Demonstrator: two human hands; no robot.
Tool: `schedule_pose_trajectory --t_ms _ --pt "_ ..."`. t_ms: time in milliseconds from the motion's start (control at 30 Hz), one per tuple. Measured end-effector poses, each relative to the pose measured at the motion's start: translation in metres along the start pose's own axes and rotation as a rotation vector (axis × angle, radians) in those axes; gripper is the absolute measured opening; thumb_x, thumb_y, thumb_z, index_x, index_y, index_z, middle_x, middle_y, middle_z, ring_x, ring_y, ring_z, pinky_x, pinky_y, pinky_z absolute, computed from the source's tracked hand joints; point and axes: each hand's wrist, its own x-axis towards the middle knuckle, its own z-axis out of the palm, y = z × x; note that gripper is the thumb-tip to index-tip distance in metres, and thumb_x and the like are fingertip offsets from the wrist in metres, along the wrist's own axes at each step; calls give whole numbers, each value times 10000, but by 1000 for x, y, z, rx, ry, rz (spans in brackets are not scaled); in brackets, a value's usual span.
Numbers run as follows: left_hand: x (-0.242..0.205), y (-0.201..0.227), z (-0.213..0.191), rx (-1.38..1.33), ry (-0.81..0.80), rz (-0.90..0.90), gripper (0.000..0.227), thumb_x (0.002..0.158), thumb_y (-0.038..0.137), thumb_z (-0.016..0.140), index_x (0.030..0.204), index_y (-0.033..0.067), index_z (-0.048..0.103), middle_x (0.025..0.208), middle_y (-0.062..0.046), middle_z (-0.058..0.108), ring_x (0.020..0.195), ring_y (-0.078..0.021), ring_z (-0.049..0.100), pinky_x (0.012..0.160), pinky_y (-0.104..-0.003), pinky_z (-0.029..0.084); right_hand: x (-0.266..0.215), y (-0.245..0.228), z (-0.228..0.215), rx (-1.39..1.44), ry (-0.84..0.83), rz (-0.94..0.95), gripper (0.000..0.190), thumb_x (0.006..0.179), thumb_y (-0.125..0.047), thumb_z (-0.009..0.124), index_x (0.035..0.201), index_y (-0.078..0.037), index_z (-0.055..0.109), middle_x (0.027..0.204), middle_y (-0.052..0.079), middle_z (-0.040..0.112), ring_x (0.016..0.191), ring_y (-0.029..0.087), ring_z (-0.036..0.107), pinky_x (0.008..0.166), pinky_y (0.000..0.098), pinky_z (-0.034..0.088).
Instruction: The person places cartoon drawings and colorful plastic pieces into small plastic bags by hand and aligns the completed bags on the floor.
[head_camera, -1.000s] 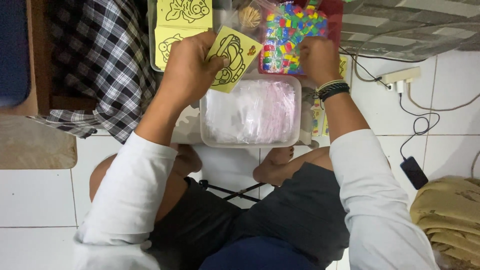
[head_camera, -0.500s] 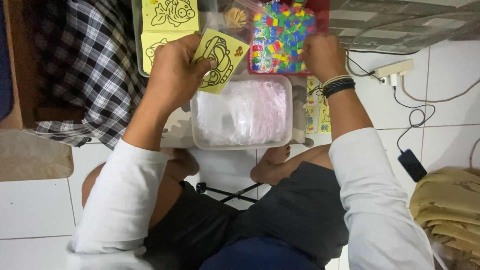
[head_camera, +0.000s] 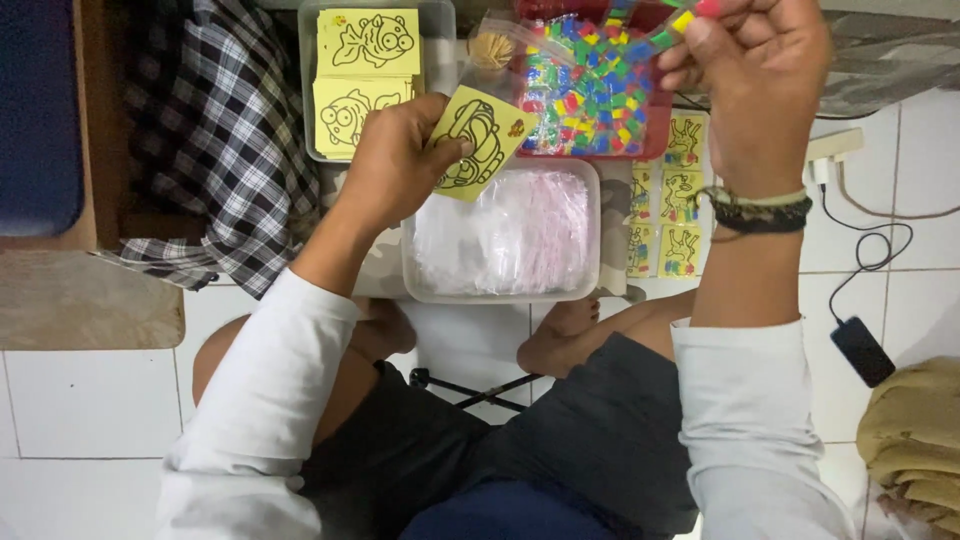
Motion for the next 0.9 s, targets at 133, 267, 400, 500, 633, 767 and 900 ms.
schedule_pose_trajectory --t_ms 133,267,400,500,633,767,900 --pt "-1 7 4 12 0 49 95 868 9 751 908 -24 672 706 -61 688 539 -162 560 539 -307 474 -9 -36 19 -5 -68 -37 189 1133 165 621 1212 32 514 1067 197 656 912 242 706 820 303 645" --pt "-2 13 11 33 -16 37 99 869 19 755 946 -6 698 714 -55 697 535 -153 556 528 -299 464 -13 -34 37 -11 -62 -60 222 1099 199 668 1194 43 542 970 145 656 799 169 656 688 221 522" --pt "-4 16 15 30 -2 127 107 880 4 752 913 -28 655 711 -77 675 523 -173 532 517 -320 446 -13 -34 53 -79 -47 -156 235 1037 223 693 1137 50 569 1040 122 635 861 130 555 796 232 478" --pt "-3 15 16 22 -2 130 116 879 4 756 910 -25 648 712 -83 693 514 -167 534 501 -314 439 -14 -31 54 -138 -87 -108 202 1026 166 729 1104 35 597 972 81 657 765 83 508 697 202 417" --pt "-3 15 14 -15 -7 111 116 886 -7 757 885 -18 642 690 -69 678 515 -148 518 490 -302 418 -15 -29 55 -105 -186 -36 206 1001 123 732 1110 17 593 954 70 653 736 75 466 677 196 395" --pt "-4 19 11 -54 -22 80 85 890 -4 754 918 -12 675 720 -56 703 550 -130 555 518 -287 453 -15 -35 61 -130 -219 -56 205 968 154 722 1081 48 588 1010 127 687 819 127 575 738 220 475" --pt "-5 16 10 -144 -35 79 109 892 -15 740 991 -12 694 765 -38 705 604 -106 566 556 -256 471 -14 -40 65 -159 -223 -118 252 952 170 736 1140 83 593 1064 158 686 965 215 665 854 281 536"
